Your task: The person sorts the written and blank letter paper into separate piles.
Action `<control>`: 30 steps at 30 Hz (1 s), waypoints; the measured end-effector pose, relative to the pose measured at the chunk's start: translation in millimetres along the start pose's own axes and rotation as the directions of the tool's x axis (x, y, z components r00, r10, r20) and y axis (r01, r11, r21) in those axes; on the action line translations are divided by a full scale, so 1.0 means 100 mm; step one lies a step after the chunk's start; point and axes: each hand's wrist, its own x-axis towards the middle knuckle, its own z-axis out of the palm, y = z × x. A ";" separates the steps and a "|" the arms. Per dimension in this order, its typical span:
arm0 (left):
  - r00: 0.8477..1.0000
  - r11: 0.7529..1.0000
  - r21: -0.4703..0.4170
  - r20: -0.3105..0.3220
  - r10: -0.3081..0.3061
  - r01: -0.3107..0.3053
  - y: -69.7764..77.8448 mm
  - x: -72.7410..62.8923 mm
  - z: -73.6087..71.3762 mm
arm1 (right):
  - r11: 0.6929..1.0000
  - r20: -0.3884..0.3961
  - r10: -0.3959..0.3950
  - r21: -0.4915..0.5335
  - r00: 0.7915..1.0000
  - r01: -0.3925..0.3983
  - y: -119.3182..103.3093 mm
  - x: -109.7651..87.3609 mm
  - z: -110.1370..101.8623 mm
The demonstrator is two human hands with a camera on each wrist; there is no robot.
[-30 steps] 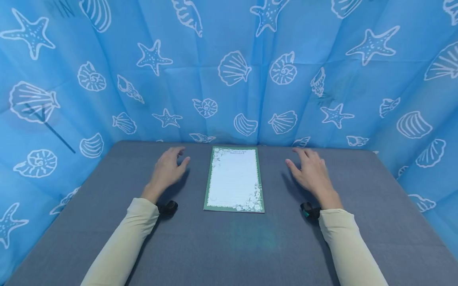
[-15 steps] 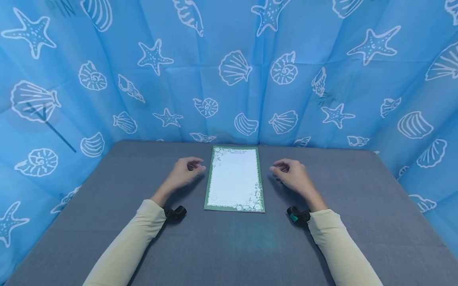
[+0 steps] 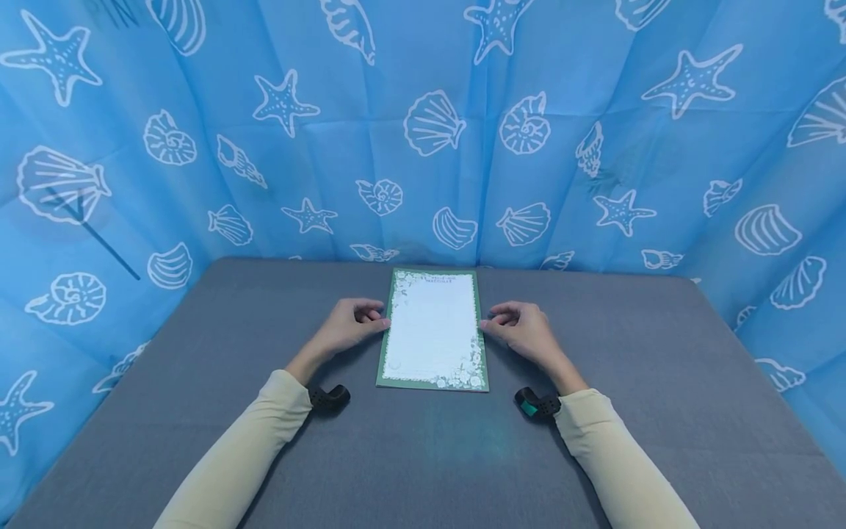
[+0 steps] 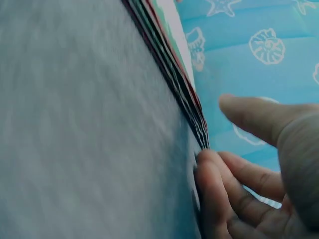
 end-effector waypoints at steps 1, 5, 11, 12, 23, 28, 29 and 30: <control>1.000 1.000 0.001 0.005 -0.006 0.006 0.00 0.00 0.01 | 1.000 -0.002 0.006 -0.005 1.000 -0.006 0.00 0.00 0.01; 1.000 1.000 0.012 0.009 -0.007 0.007 0.01 0.01 0.03 | 0.999 -0.008 0.014 -0.049 1.000 -0.014 0.01 0.00 0.04; 1.000 0.999 0.037 0.001 -0.005 0.005 0.02 0.00 0.06 | 0.995 -0.006 0.017 -0.096 1.000 -0.017 -0.01 0.00 0.08; 1.000 0.999 0.044 0.000 -0.005 0.005 0.01 0.00 0.07 | 0.994 -0.007 0.014 -0.105 1.000 -0.015 -0.01 0.00 0.09; 0.999 0.995 0.099 -0.035 0.012 -0.009 0.00 0.00 0.11 | 0.991 -0.017 0.003 -0.134 1.000 -0.005 -0.02 -0.01 0.12; 0.999 0.993 0.115 -0.041 0.013 -0.008 0.01 0.00 0.12 | 0.991 -0.025 0.009 -0.131 1.000 -0.012 -0.03 -0.01 0.13; 0.999 0.993 0.118 -0.041 0.012 -0.007 0.01 0.00 0.13 | 0.991 -0.025 0.007 -0.133 1.000 -0.010 -0.03 -0.01 0.13; 0.999 0.993 0.120 -0.041 0.011 -0.006 0.02 -0.01 0.13 | 0.991 -0.028 0.007 -0.132 1.000 -0.011 -0.03 -0.01 0.13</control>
